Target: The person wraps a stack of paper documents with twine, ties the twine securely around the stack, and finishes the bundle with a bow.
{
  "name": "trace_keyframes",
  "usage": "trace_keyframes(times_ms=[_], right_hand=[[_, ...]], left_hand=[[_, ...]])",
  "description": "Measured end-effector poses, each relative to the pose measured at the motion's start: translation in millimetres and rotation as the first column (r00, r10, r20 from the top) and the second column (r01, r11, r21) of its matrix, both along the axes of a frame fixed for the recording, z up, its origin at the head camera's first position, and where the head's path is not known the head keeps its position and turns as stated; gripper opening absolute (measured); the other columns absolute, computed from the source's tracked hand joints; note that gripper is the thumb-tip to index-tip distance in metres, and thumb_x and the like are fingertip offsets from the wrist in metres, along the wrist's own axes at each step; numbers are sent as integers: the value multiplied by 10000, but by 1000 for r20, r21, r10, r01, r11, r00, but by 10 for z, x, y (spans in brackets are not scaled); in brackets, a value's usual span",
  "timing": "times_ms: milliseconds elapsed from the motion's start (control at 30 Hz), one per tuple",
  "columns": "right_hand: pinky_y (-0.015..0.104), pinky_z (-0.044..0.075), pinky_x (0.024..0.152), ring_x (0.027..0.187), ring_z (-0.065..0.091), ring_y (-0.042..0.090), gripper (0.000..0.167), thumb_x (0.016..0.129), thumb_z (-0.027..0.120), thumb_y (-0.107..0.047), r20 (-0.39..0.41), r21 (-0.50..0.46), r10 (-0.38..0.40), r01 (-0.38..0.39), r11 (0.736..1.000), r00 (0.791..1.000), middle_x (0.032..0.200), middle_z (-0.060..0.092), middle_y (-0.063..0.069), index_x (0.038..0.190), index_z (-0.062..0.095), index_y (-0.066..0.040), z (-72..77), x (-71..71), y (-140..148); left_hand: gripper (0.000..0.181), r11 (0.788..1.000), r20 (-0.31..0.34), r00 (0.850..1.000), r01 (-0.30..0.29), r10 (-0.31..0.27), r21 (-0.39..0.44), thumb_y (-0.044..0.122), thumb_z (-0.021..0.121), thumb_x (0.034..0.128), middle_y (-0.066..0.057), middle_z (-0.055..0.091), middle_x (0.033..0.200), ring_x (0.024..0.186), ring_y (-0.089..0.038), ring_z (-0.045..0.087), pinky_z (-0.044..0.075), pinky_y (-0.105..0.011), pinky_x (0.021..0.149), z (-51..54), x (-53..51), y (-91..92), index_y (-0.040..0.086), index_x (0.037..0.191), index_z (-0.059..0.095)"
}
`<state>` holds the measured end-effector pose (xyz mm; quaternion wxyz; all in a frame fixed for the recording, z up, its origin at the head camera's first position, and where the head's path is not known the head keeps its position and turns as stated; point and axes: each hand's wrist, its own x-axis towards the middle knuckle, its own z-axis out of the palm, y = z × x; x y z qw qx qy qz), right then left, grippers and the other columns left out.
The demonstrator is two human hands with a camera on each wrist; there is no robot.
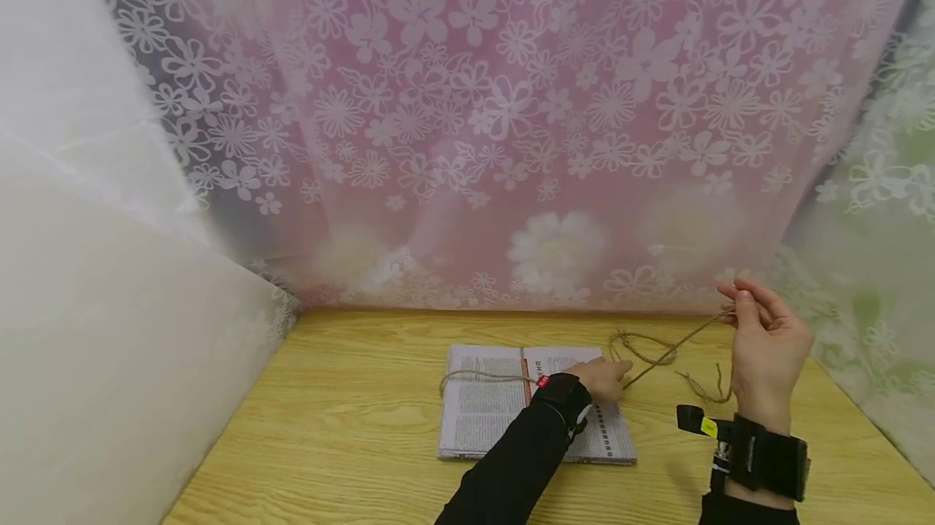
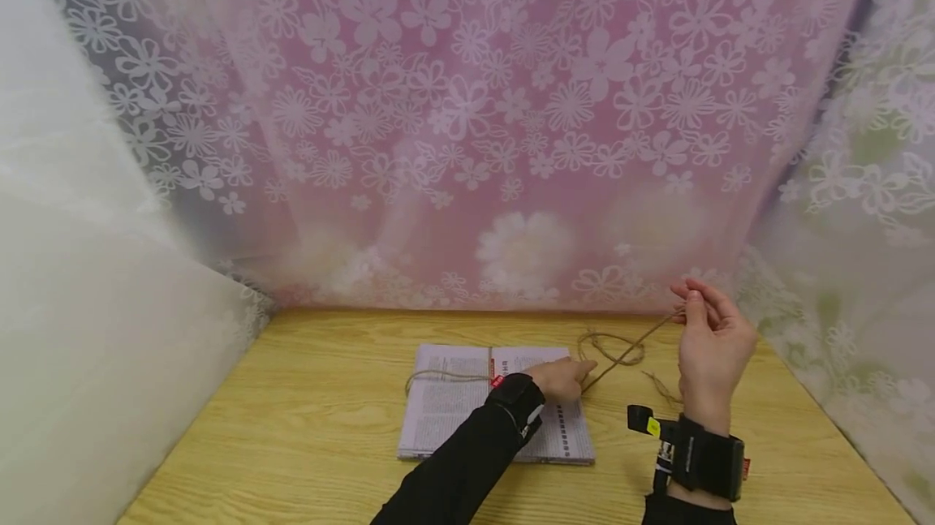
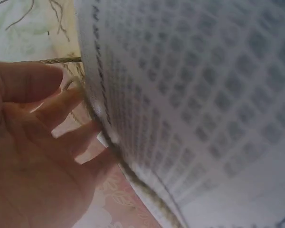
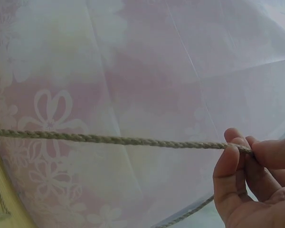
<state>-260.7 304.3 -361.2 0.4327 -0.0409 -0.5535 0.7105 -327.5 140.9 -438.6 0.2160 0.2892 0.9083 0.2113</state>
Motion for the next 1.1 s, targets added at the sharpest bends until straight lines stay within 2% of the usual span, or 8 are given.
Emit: trace_keyframes(times_ms=[133, 267, 333, 500, 633, 733, 900, 1100], right_hand=[[138, 505, 606, 688, 642, 78, 222, 940, 624, -64, 0, -30, -4, 4, 1000, 1000, 875, 765, -22, 1125, 710, 21, -7, 9, 20], [152, 515, 608, 657, 649, 93, 222, 933, 631, -51, -17, -56, 14, -15, 998, 1000, 875, 766, 1, 1123, 707, 35, -26, 6, 35], [158, 522, 623, 671, 653, 101, 229, 933, 629, -51, -36, -50, 28, -29, 998, 999, 886, 764, 13, 1128, 698, 49, -37, 4, 38], [171, 541, 650, 723, 673, 127, 269, 932, 626, -69, -89, -41, 81, -84, 996, 993, 923, 758, 47, 1150, 673, 81, -49, -21, 39], [178, 546, 638, 726, 685, 126, 276, 938, 620, -83, -84, -54, 74, -79, 995, 994, 933, 758, 49, 1158, 675, 74, -63, -40, 67], [187, 548, 623, 712, 676, 131, 263, 950, 609, -91, -51, -92, 60, -65, 994, 997, 931, 754, 53, 1155, 684, 55, -83, -39, 107], [188, 548, 608, 715, 681, 129, 265, 961, 599, -113, 45, -134, 63, -56, 989, 997, 925, 744, 42, 1171, 689, 20, -114, -47, 145], [145, 531, 639, 840, 667, 44, 320, 986, 566, -245, 216, -10, 113, -113, 994, 970, 991, 708, -69, 1235, 657, -65, -139, -69, 162]], left_hand=[[429, 998, -139, 989, -35, 42, 53, 201, 510, 1023, 69, 593, 1349, 1240, -117, 559, 483, -263, 855, -42, -5, 7, 321, 1435, 484], [336, 986, -244, 967, -29, 69, 164, 154, 598, 955, 30, 646, 1225, 1129, -123, 594, 469, -228, 732, -41, -25, 27, 257, 1270, 650], [302, 975, -244, 968, -6, 61, 222, 188, 626, 948, 25, 642, 1219, 1131, -111, 583, 468, -213, 750, -20, -20, 53, 239, 1242, 670], [270, 940, -154, 988, 33, 21, 341, 326, 645, 960, 50, 674, 1136, 995, -52, 612, 482, -189, 791, 59, 60, 156, 206, 1198, 693], [222, 915, -82, 996, 12, 23, 402, 344, 575, 999, 70, 682, 926, 683, -43, 537, 435, -205, 614, 107, 114, 164, 188, 983, 732], [277, 879, -49, 999, 6, 20, 477, 348, 531, 1022, 54, 647, 834, 572, -84, 429, 374, -235, 544, 171, 102, 89, 175, 875, 690], [307, 794, -24, 1000, 21, -8, 608, 290, 529, 1029, 41, 632, 806, 669, -78, 511, 394, -201, 632, 347, 28, -98, 84, 862, 683], [263, 678, 72, 997, -37, -24, 735, 252, 572, 1008, -52, 627, 798, 609, -92, 456, 385, -202, 591, 622, -48, -320, 49, 876, 676]])
